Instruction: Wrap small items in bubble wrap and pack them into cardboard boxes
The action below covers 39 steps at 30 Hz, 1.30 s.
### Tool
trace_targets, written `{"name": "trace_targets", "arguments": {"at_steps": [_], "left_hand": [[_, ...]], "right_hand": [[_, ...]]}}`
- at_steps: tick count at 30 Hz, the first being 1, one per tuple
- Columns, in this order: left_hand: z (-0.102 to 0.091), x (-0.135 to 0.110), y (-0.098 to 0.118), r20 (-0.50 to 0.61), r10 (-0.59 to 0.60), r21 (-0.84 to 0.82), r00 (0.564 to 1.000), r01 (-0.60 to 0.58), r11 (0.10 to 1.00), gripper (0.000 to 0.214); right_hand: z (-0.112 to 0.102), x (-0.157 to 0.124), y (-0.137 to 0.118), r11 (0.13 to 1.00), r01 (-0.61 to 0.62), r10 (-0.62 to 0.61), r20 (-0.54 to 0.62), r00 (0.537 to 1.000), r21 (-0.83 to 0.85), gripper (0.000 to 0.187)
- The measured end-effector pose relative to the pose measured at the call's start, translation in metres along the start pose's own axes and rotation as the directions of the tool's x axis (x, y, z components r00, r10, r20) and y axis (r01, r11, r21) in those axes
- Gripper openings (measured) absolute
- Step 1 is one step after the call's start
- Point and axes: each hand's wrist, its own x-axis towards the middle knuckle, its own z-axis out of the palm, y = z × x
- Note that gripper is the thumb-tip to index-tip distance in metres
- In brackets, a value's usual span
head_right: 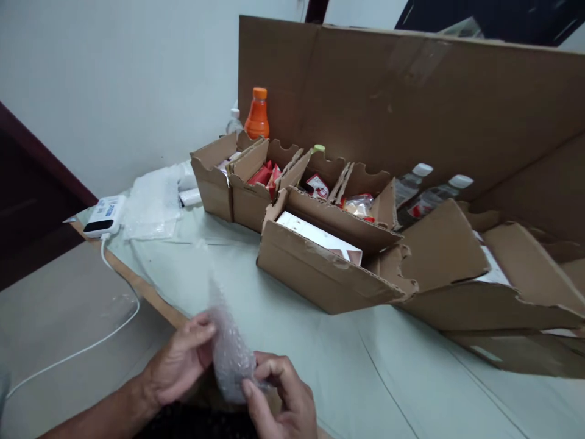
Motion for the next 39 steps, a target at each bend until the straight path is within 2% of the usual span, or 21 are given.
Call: {"name": "trace_targets", "arguments": {"at_steps": [2,3,4,6,8,11,13,15,18,20,22,24,27,30,34,36,39], "left_hand": [[-0.012,0.011,0.032,-0.180,0.160,0.062,0.970,-0.152,0.986,0.042],[-0.020,0.016,0.052,-0.255,0.271,0.126,0.928,-0.246,0.961,0.046],[-0.028,0.022,0.074,-0.311,0.394,0.192,0.865,-0.348,0.917,0.049],[-0.045,0.032,0.122,-0.341,0.603,0.326,0.721,-0.511,0.795,0.047],[-0.059,0.042,0.170,-0.311,0.746,0.479,0.589,-0.580,0.658,0.039],[-0.072,0.065,0.233,-0.315,0.797,0.555,0.515,-0.581,0.595,0.033],[-0.077,0.089,0.265,-0.306,0.805,0.617,0.507,-0.538,0.574,0.028],[-0.081,0.117,0.286,-0.296,0.790,0.688,0.538,-0.453,0.566,0.024],[-0.090,0.154,0.300,-0.277,0.728,0.795,0.627,-0.277,0.540,0.025],[-0.099,0.164,0.300,-0.263,0.709,0.862,0.654,-0.170,0.477,0.035],[-0.112,0.159,0.297,-0.250,0.720,0.920,0.648,-0.073,0.385,0.042],[-0.126,0.143,0.292,-0.243,0.727,0.953,0.642,0.020,0.302,0.040],[-0.144,0.122,0.284,-0.237,0.710,0.970,0.663,0.205,0.132,0.035],[-0.153,0.118,0.276,-0.234,0.693,0.945,0.682,0.328,-0.004,0.030],[-0.148,0.119,0.275,-0.231,0.687,0.958,0.689,0.284,0.037,0.012],[-0.141,0.113,0.280,-0.213,0.697,0.973,0.684,0.215,0.087,0.013],[-0.130,0.097,0.288,-0.163,0.744,0.984,0.648,0.057,0.166,0.015]], "right_hand": [[0.002,0.008,0.006,1.000,0.005,-0.004,0.064,0.998,-0.018,0.018],[0.001,0.011,0.010,0.999,0.009,-0.005,0.078,0.997,-0.046,0.020],[0.000,0.015,0.015,0.996,0.012,-0.005,0.081,0.997,-0.085,0.021],[-0.002,0.021,0.027,0.985,0.010,0.003,0.075,0.997,-0.172,0.019],[-0.004,0.024,0.040,0.972,-0.008,0.028,0.081,0.996,-0.236,0.018],[-0.004,0.024,0.054,0.965,-0.056,0.075,0.064,0.995,-0.257,0.023],[-0.003,0.023,0.058,0.964,-0.085,0.097,0.035,0.995,-0.251,0.026],[0.000,0.022,0.057,0.965,-0.103,0.107,0.004,0.994,-0.240,0.028],[0.004,0.022,0.054,0.969,-0.121,0.113,-0.049,0.992,-0.215,0.030],[0.005,0.020,0.053,0.972,-0.120,0.108,-0.071,0.992,-0.202,0.031],[0.005,0.019,0.055,0.973,-0.116,0.102,-0.076,0.992,-0.201,0.031],[0.004,0.018,0.058,0.972,-0.112,0.097,-0.080,0.992,-0.206,0.031],[0.000,0.020,0.061,0.971,-0.091,0.081,-0.053,0.995,-0.221,0.029],[-0.002,0.022,0.062,0.967,-0.057,0.064,0.017,0.998,-0.248,0.028],[-0.001,0.021,0.059,0.972,-0.069,0.066,-0.021,0.998,-0.225,0.031],[-0.001,0.020,0.059,0.974,-0.068,0.062,-0.032,0.998,-0.216,0.031],[-0.001,0.020,0.062,0.968,-0.030,0.033,0.008,0.999,-0.249,0.029]]}}
